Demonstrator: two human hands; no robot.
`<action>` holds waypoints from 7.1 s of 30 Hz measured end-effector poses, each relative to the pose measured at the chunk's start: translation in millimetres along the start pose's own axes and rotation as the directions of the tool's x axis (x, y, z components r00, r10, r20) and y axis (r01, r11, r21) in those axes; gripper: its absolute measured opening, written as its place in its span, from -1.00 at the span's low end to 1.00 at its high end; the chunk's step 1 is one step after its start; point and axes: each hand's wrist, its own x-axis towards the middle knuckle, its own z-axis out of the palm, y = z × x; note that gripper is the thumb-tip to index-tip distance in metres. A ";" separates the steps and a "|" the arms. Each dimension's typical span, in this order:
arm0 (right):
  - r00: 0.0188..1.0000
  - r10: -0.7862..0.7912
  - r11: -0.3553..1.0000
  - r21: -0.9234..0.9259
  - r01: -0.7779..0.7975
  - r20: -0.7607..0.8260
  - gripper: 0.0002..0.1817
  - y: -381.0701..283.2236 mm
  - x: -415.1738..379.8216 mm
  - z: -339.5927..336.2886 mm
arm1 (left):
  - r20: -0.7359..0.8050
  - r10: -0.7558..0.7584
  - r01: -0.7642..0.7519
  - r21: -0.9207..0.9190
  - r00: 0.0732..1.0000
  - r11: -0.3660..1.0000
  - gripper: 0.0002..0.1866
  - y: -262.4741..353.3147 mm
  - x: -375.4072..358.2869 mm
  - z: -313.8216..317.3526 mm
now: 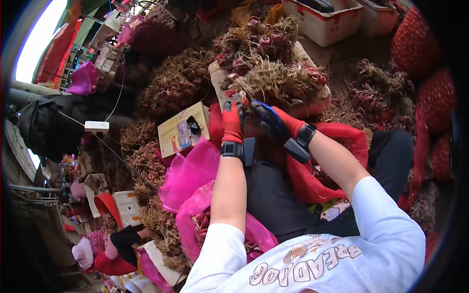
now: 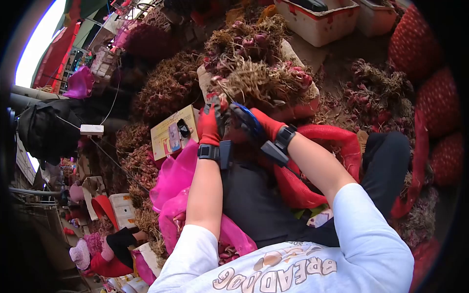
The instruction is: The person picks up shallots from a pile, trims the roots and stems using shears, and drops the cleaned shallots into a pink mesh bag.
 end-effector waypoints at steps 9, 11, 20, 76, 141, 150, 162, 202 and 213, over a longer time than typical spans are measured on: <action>0.966 -0.069 0.958 -0.286 -0.005 -0.247 -0.39 -35.1 22.9 -10.7 | 0.133 0.451 -0.470 0.255 0.882 0.845 -0.68 -52.0 27.8 -3.6; 0.969 -0.044 0.940 -0.338 -0.042 -0.242 -0.38 -47.4 8.4 -15.7 | 0.224 0.300 -0.358 0.294 0.927 0.887 -0.67 -21.5 11.6 -2.9; 0.988 -0.119 0.810 -0.566 0.156 0.102 -0.46 -26.4 10.0 -82.1 | 0.411 0.154 0.035 -0.416 0.898 0.909 -0.58 -42.2 15.0 -4.7; 0.683 -0.322 0.902 -0.432 0.010 -0.656 -0.74 36.3 -288.5 -64.4 | 0.699 0.057 0.207 -0.287 0.713 0.935 -0.49 -37.7 -245.6 187.0; 0.783 -0.251 0.957 -0.027 0.288 -0.569 -0.78 53.8 -284.2 -61.1 | 0.768 -0.050 0.356 -0.237 0.639 0.904 -0.84 -29.3 -242.0 180.3; 0.754 -0.181 0.901 0.201 0.384 -0.631 -0.80 47.2 -281.8 -71.4 | 0.723 0.325 -0.232 -0.229 0.610 0.945 -0.78 -14.1 -243.3 168.4; 0.791 -0.064 0.922 0.266 0.280 -0.609 -0.65 62.0 -288.8 -91.1 | 0.666 -0.148 0.498 -0.372 0.731 0.783 -0.78 -36.8 -228.7 176.0; 0.905 -0.002 0.857 0.465 0.221 -0.426 -0.68 64.8 -293.9 -84.0 | 0.774 -0.082 0.411 -0.241 0.628 0.879 -0.89 -13.9 -233.2 164.6; 0.958 0.120 0.963 0.265 -0.048 -0.261 -0.56 37.8 -303.5 -75.5 | 0.613 0.093 -0.085 -0.042 0.785 0.995 -0.87 -14.6 -239.6 172.3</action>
